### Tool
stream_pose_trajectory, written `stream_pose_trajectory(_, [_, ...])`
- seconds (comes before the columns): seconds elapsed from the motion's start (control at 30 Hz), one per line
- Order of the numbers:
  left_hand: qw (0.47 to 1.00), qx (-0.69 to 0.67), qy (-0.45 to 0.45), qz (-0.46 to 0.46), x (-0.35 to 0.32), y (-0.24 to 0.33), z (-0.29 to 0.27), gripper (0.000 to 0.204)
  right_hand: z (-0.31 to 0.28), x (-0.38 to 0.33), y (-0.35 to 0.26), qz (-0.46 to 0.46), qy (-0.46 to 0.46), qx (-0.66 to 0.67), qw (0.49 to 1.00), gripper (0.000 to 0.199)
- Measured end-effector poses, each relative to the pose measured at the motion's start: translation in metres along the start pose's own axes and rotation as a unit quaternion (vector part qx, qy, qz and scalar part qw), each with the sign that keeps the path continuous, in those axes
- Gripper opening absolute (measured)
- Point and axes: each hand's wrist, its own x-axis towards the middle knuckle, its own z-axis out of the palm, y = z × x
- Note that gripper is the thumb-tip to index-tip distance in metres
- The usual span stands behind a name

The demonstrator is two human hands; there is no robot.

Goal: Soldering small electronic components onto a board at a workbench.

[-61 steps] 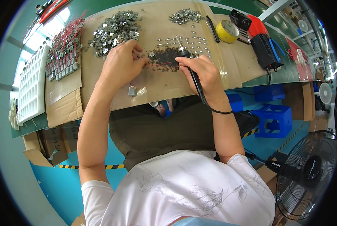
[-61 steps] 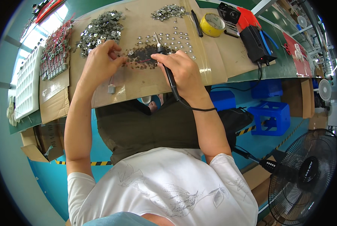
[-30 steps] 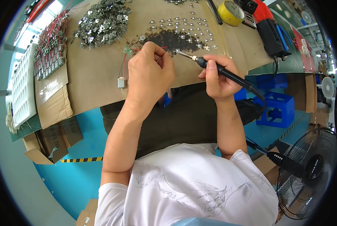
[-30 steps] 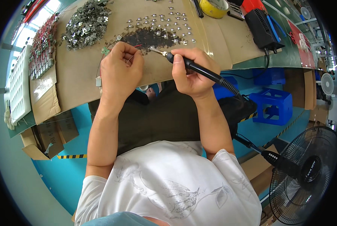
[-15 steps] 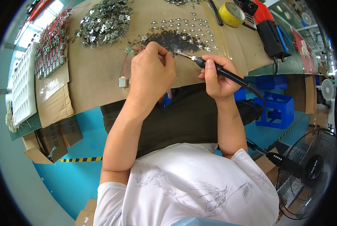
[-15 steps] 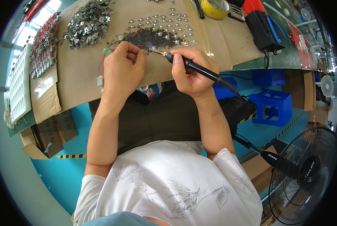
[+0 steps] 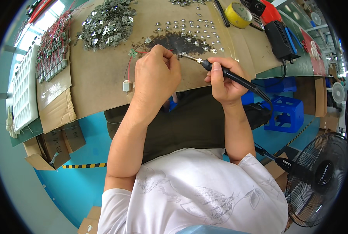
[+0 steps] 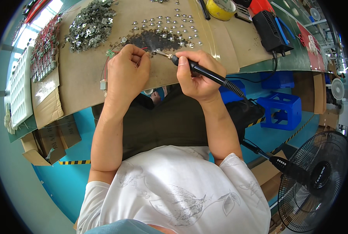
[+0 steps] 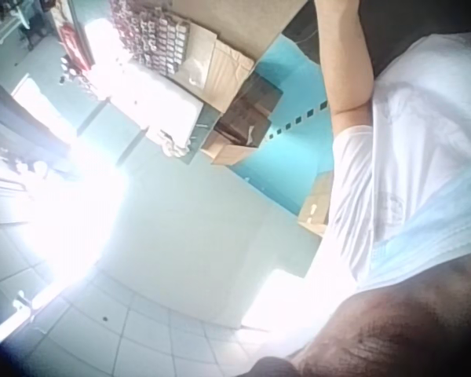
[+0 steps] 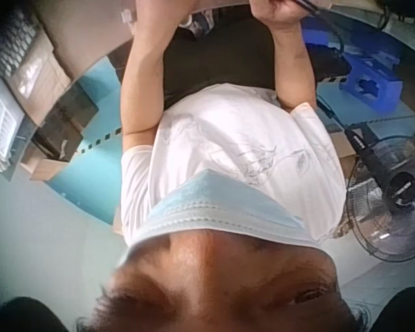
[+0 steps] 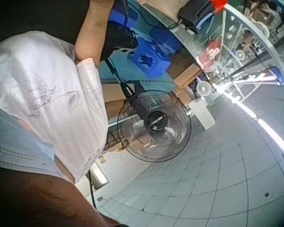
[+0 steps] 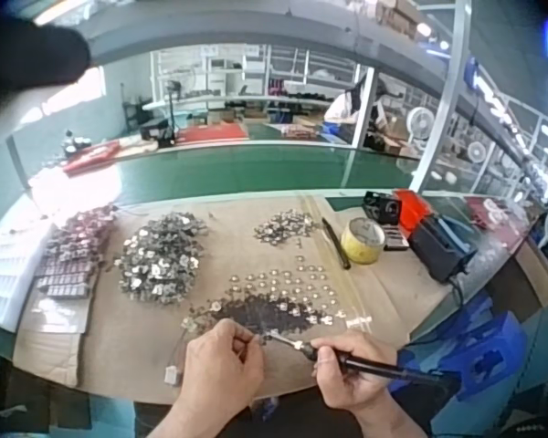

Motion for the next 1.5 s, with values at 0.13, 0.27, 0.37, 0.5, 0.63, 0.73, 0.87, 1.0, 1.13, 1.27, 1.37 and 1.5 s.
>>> stream_pose_trajectory(0.13, [1.0,-0.002,-0.012,-0.003,0.0,0.004,-0.001,0.012,0.0,0.001,0.001,-0.012,0.002,-0.006,1.0,0.005])
stream_pose_trajectory(0.27, [1.0,-0.002,-0.021,-0.008,0.0,0.005,-0.001,0.01,0.0,0.001,0.001,-0.019,-0.001,-0.003,1.0,0.005])
stream_pose_trajectory(0.37, [0.999,0.018,0.009,0.026,0.001,-0.004,0.003,0.014,0.001,0.001,-0.001,-0.009,0.006,0.006,1.0,0.005])
stream_pose_trajectory(0.5, [1.0,0.016,0.007,0.023,0.001,-0.004,0.003,0.014,0.0,0.001,0.0,-0.019,-0.003,-0.008,1.0,0.005])
stream_pose_trajectory(0.63, [1.0,0.016,-0.007,0.013,0.001,0.001,0.001,0.013,0.0,0.001,0.0,-0.013,-0.001,-0.005,1.0,0.005])
stream_pose_trajectory(0.73, [1.0,0.016,-0.019,0.005,0.002,0.003,0.002,0.012,-0.001,0.001,0.0,-0.013,-0.004,-0.009,1.0,0.006])
stream_pose_trajectory(0.87, [0.999,0.035,-0.009,0.019,0.002,0.001,0.004,0.012,0.0,0.002,-0.001,-0.012,-0.002,-0.003,1.0,0.006])
stream_pose_trajectory(1.0, [0.998,0.055,0.01,0.031,0.002,-0.003,0.007,0.014,-0.001,0.002,-0.001,-0.017,-0.006,-0.008,1.0,0.006])
stream_pose_trajectory(1.13, [0.999,-0.017,0.026,0.018,-0.001,0.002,0.005,0.013,-0.005,-0.004,0.002,-0.007,-0.012,0.042,0.999,0.011])
stream_pose_trajectory(1.27, [0.995,-0.08,0.057,-0.008,-0.004,0.014,-0.001,0.008,-0.004,-0.004,0.002,-0.001,-0.002,0.05,0.999,0.012])
stream_pose_trajectory(1.37, [0.99,-0.107,0.077,-0.041,-0.004,0.014,-0.003,0.01,-0.003,-0.004,0.002,0.002,0.001,0.053,0.999,0.012])
stream_pose_trajectory(1.5, [0.997,-0.038,0.061,-0.024,-0.003,0.02,-0.012,0.011,-0.003,-0.004,0.003,0.006,0.004,0.056,0.998,0.012])
